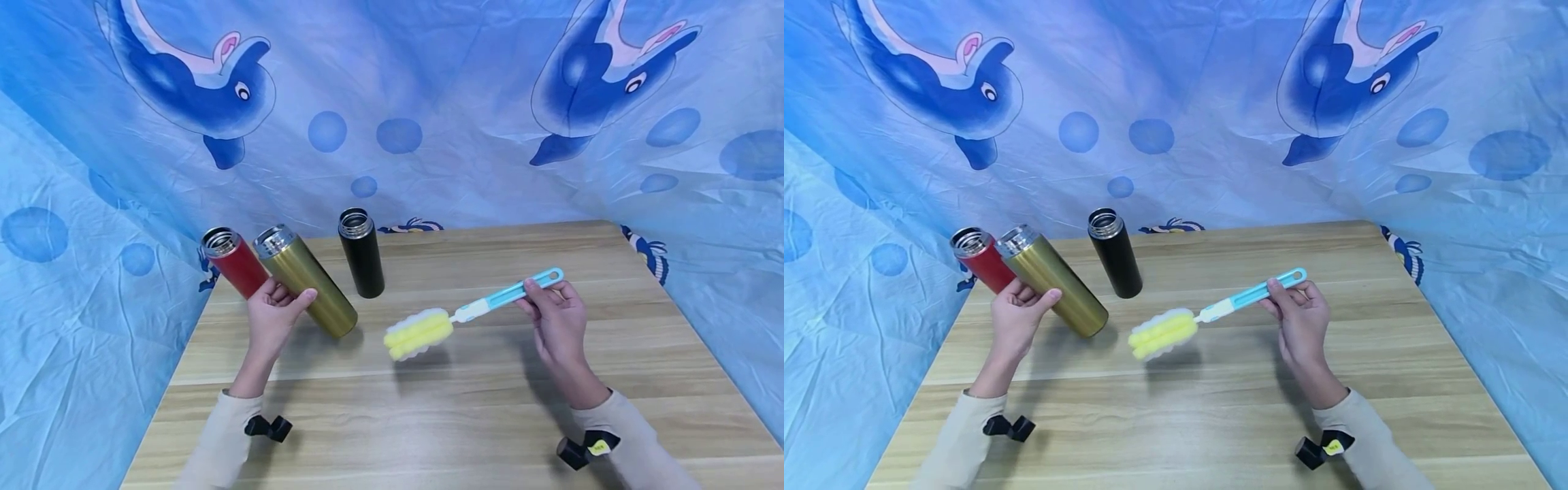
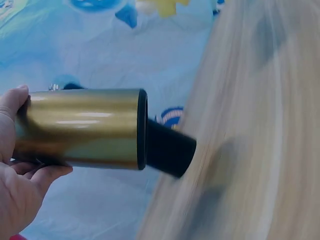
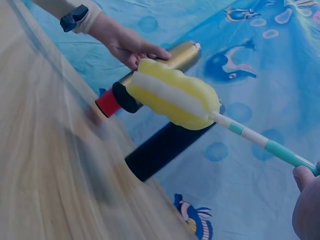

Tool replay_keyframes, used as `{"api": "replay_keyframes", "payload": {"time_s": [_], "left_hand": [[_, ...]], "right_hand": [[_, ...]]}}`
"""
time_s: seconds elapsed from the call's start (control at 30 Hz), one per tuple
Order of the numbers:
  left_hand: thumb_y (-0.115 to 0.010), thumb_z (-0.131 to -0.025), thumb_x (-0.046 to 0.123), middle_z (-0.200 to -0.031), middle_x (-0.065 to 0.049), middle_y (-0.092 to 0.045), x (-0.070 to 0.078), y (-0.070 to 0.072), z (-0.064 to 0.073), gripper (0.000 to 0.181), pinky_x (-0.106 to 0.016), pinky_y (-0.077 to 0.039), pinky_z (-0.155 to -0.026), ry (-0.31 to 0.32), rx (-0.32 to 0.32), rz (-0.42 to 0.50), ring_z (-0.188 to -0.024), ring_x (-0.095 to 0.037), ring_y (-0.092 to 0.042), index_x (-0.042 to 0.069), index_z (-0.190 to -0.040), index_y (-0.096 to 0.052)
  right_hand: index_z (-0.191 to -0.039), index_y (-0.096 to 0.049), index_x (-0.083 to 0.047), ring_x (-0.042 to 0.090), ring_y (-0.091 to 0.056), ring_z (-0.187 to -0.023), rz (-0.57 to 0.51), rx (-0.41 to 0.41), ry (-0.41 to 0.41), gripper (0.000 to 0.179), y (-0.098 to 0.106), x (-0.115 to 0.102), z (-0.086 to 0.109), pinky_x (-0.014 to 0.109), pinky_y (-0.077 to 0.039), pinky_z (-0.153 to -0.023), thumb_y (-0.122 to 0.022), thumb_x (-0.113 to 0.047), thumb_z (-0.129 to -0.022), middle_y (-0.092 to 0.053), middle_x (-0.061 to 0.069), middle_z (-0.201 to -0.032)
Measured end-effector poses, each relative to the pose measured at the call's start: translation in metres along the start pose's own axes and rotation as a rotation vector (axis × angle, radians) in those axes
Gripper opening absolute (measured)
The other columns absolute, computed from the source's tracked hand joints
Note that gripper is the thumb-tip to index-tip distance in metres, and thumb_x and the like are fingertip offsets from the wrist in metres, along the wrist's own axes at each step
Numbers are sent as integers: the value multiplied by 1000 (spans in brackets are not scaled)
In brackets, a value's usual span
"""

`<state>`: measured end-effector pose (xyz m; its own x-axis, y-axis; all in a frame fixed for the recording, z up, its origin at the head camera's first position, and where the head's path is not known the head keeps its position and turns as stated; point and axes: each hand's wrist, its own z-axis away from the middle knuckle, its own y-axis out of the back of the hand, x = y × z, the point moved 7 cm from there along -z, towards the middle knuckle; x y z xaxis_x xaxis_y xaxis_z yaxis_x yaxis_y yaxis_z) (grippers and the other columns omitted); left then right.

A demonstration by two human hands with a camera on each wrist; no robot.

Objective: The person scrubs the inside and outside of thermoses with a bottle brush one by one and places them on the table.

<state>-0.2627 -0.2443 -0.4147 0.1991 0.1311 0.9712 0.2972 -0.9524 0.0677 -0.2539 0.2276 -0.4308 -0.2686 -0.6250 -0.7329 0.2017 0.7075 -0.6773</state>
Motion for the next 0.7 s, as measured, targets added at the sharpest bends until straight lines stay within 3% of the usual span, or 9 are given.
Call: {"api": "replay_keyframes", "payload": {"time_s": [0.2,0.37,0.47,0.7], "left_hand": [[-87,-82,13,-110,-1,-75,-6,11,-17,48,-18,-57,-83,-48,54,-76,-95,-9,-72,7,-125,-67],[-88,-80,13,-110,-3,-74,-14,16,-27,49,-17,-57,-83,-62,96,-79,-95,-10,-70,8,-124,-67],[-90,-79,15,-111,-4,-73,-19,19,-32,50,-18,-57,-84,-52,121,-87,-96,-11,-70,8,-123,-66],[-90,-80,26,-139,-9,-64,-34,26,-43,69,-35,-51,-104,11,135,-157,-122,-23,-65,10,-139,-59]], "right_hand": [[-94,-58,6,21,-77,-73,-2,27,23,15,6,-10,-6,28,-60,-69,-71,11,-88,-76,17,-83],[-98,-59,7,22,-77,-73,-38,36,45,13,9,-20,-10,28,-60,-67,-70,8,-91,-76,19,-85],[-99,-59,7,22,-76,-72,-41,46,57,14,11,-25,-11,28,-60,-67,-70,4,-92,-76,19,-87],[-94,-59,5,20,-73,-62,-37,98,76,10,17,-31,-15,29,-61,-62,-70,2,-94,-75,16,-83]]}}
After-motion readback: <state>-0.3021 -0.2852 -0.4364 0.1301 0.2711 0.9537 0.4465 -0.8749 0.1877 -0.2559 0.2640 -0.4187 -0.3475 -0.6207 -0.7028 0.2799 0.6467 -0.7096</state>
